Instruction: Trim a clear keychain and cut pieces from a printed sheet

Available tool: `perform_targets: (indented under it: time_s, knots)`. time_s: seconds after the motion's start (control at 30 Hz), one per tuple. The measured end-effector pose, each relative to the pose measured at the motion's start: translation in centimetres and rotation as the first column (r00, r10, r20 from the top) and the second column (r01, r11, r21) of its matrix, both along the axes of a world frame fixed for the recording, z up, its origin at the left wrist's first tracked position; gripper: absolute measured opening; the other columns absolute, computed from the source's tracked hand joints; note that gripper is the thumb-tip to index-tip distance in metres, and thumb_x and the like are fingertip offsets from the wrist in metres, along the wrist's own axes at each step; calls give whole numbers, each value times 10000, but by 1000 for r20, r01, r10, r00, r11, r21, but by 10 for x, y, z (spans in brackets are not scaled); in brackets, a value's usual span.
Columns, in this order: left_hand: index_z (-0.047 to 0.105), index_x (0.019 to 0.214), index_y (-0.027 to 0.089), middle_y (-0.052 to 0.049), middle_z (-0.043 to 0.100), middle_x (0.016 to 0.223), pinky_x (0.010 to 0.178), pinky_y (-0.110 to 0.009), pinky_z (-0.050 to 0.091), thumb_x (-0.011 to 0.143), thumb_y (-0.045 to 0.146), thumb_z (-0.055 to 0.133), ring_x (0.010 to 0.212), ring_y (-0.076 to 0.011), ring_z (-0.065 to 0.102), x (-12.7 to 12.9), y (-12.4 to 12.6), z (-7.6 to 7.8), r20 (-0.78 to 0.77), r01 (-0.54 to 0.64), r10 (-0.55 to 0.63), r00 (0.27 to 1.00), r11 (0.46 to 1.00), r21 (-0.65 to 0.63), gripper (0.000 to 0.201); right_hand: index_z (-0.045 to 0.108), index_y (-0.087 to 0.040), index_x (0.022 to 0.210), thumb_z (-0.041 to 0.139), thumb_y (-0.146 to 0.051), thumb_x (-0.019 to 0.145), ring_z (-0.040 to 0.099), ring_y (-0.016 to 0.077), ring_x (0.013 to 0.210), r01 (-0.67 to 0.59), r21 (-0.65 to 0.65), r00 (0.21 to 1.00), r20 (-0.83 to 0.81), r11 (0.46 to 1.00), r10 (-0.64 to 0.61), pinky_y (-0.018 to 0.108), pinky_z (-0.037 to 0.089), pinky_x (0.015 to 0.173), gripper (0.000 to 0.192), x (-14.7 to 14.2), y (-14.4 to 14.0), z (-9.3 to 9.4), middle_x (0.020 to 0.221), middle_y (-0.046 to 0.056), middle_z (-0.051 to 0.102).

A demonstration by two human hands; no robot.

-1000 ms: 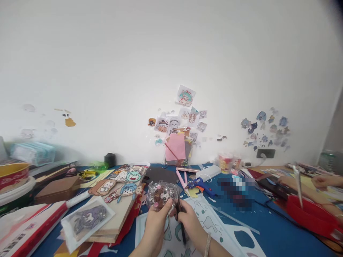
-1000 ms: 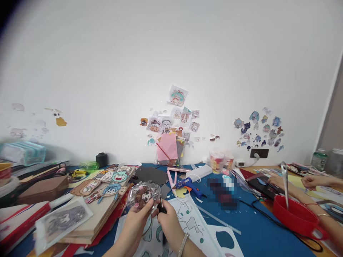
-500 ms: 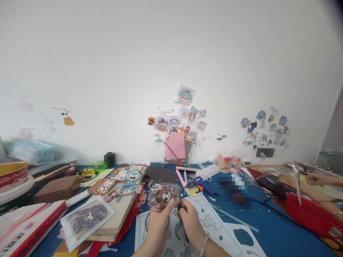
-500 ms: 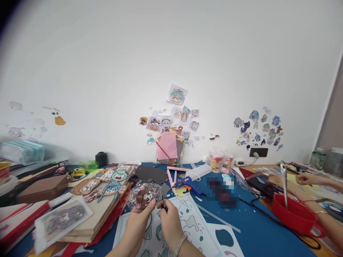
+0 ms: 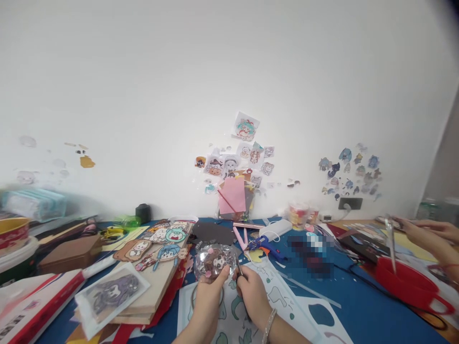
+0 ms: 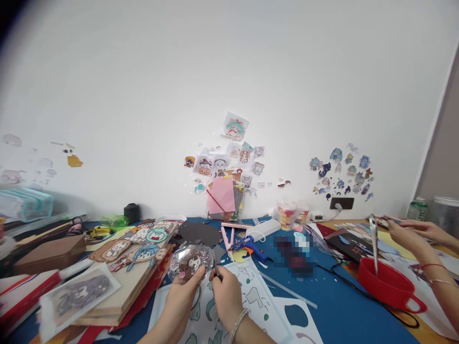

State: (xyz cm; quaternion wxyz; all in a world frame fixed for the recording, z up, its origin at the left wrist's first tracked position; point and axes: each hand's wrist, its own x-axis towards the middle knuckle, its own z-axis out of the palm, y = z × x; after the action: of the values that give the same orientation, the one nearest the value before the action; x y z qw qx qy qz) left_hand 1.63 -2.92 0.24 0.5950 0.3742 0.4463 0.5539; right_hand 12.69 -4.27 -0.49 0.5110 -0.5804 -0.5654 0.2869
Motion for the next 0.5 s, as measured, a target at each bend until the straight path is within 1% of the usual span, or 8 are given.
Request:
perform_targets:
  time_s: [0.13,0.27,0.37,0.43,0.5]
  knots:
    - [581,948,191,-83,667,1017,799,-308,459,606,453,682,950,-254,609,0,4,-4,5,10,-10,1000,998,69,443,475,-208,591,370,-143,661,355,129,429,15,9,999,36,1000,-15,221,220,436,142,0,-2,4,447,-50,370]
    - [562,1015,188,-98,646,1061,818,-317,449,597,438,698,988,-261,590,0,3,-2,27,-1,-1,1000,997,81,505,466,-211,579,374,-143,655,363,131,430,23,14,998,54,1000,-24,221,234,446,138,1,-3,7,440,-53,376]
    - [569,1021,171,-124,634,1077,827,-329,444,574,424,719,1010,-276,573,0,0,3,54,6,-11,998,997,82,535,470,-208,587,379,-144,654,350,126,424,3,11,1000,20,1000,-3,219,236,438,130,1,-2,6,443,-58,368]
    - [591,979,158,-133,648,1040,809,-333,448,568,443,717,983,-284,583,-1,-1,6,41,23,-26,999,997,77,516,473,-207,604,372,-131,645,352,122,422,-22,8,1000,-19,1000,22,215,250,440,134,1,0,5,444,-64,363]
    - [605,938,150,-128,666,991,789,-335,450,575,463,704,947,-282,597,-3,-2,8,9,37,-38,999,996,83,489,485,-204,630,361,-106,624,385,124,434,-41,9,998,-52,999,41,212,280,456,158,0,0,5,447,-64,385]
